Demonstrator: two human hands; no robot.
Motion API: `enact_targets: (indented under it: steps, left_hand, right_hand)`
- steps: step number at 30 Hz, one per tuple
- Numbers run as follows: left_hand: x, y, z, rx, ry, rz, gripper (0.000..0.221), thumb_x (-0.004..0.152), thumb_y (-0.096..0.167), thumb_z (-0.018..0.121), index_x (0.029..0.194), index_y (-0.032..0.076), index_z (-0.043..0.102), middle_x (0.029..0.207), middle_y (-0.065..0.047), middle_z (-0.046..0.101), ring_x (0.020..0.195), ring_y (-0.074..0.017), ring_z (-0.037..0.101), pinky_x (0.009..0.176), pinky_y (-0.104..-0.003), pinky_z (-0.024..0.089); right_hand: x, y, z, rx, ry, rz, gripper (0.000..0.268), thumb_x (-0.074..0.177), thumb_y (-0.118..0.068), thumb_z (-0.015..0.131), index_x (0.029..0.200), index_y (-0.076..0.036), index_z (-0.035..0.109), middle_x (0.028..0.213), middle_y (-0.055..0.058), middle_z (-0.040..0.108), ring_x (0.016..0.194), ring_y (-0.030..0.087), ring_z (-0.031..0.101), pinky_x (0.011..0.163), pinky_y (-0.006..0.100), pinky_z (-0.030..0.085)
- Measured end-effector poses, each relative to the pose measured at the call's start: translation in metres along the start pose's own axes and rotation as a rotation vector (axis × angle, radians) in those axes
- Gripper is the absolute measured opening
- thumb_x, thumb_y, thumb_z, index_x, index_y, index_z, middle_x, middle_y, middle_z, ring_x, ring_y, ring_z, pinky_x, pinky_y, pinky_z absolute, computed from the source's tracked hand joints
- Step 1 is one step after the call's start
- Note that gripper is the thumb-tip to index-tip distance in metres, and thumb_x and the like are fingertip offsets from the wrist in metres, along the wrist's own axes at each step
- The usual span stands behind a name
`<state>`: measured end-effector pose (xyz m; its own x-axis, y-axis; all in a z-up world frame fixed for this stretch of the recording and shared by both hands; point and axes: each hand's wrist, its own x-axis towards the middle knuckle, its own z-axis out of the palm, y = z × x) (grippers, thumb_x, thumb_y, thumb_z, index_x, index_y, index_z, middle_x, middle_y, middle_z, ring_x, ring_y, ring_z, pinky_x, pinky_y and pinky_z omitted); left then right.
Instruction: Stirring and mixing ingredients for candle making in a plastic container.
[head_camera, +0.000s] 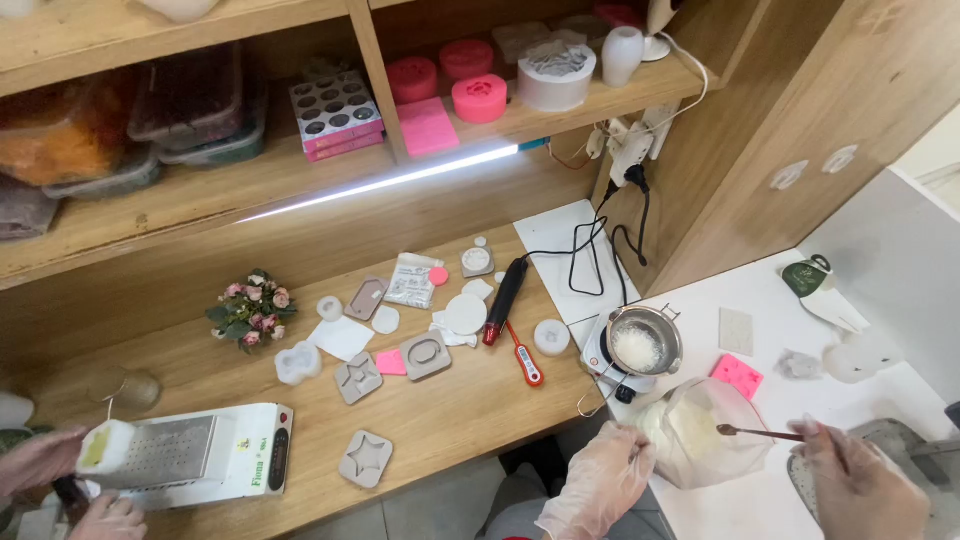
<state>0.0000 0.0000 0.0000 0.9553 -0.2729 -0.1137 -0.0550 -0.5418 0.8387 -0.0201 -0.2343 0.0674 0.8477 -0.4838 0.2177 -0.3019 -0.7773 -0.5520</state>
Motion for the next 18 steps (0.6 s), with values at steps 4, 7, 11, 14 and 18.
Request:
enact_targets:
  steps: [4, 7, 11, 14, 18]
  left_hand:
    - [0.019, 0.045, -0.004, -0.004, 0.059, -0.003, 0.019, 0.097, 0.027, 0.055, 0.108, 0.012, 0.062, 0.117, -0.011, 0.058, 0.095, -0.0304, 0.062, 0.081, -0.04, 0.051]
    - [0.033, 0.056, 0.014, 0.033, 0.067, 0.059, 0.019, 0.095, 0.029, 0.057, 0.101, 0.011, 0.062, 0.116, -0.011, 0.055, 0.085, -0.0298, 0.061, 0.074, -0.042, 0.052]
    - [0.106, -0.01, 0.111, -0.084, -0.146, -0.027, 0.033, 0.097, 0.03, 0.042, 0.112, 0.013, 0.065, 0.109, -0.009, 0.065, 0.111, -0.0248, 0.055, 0.089, -0.038, 0.043]
    - [0.118, -0.027, 0.146, -0.38, -0.248, -0.101, 0.035, 0.099, 0.022, 0.032, 0.119, 0.009, 0.058, 0.119, -0.006, 0.064, 0.113, -0.0154, 0.059, 0.101, -0.026, 0.043]
    - [0.11, -0.002, 0.122, -0.124, -0.161, -0.086, 0.037, 0.095, 0.014, 0.039, 0.126, 0.009, 0.057, 0.128, -0.006, 0.06, 0.119, -0.0189, 0.056, 0.1, -0.031, 0.045]
  right_hand:
    - [0.011, 0.007, 0.028, -0.508, -0.232, 0.06, 0.03, 0.103, -0.05, 0.055, 0.123, -0.04, 0.074, 0.106, -0.018, 0.08, 0.082, 0.005, 0.077, 0.075, 0.022, 0.062]
    - [0.007, 0.007, 0.052, -0.466, -0.143, -0.039, 0.035, 0.1, -0.052, 0.055, 0.113, -0.03, 0.078, 0.088, -0.009, 0.078, 0.054, 0.01, 0.067, 0.049, 0.023, 0.053]
    - [0.007, -0.014, 0.058, -0.183, -0.299, -0.003, 0.031, 0.093, -0.038, 0.061, 0.109, -0.017, 0.079, 0.096, 0.005, 0.079, 0.076, 0.024, 0.074, 0.073, 0.034, 0.056]
    - [0.003, -0.019, 0.061, -0.03, -0.352, 0.047, 0.027, 0.09, -0.028, 0.064, 0.108, -0.014, 0.079, 0.098, 0.004, 0.081, 0.08, 0.023, 0.073, 0.076, 0.032, 0.055]
    - [0.002, 0.012, 0.08, 0.003, -0.206, -0.07, 0.027, 0.095, -0.027, 0.061, 0.105, -0.007, 0.076, 0.088, 0.008, 0.077, 0.071, 0.026, 0.07, 0.069, 0.036, 0.054]
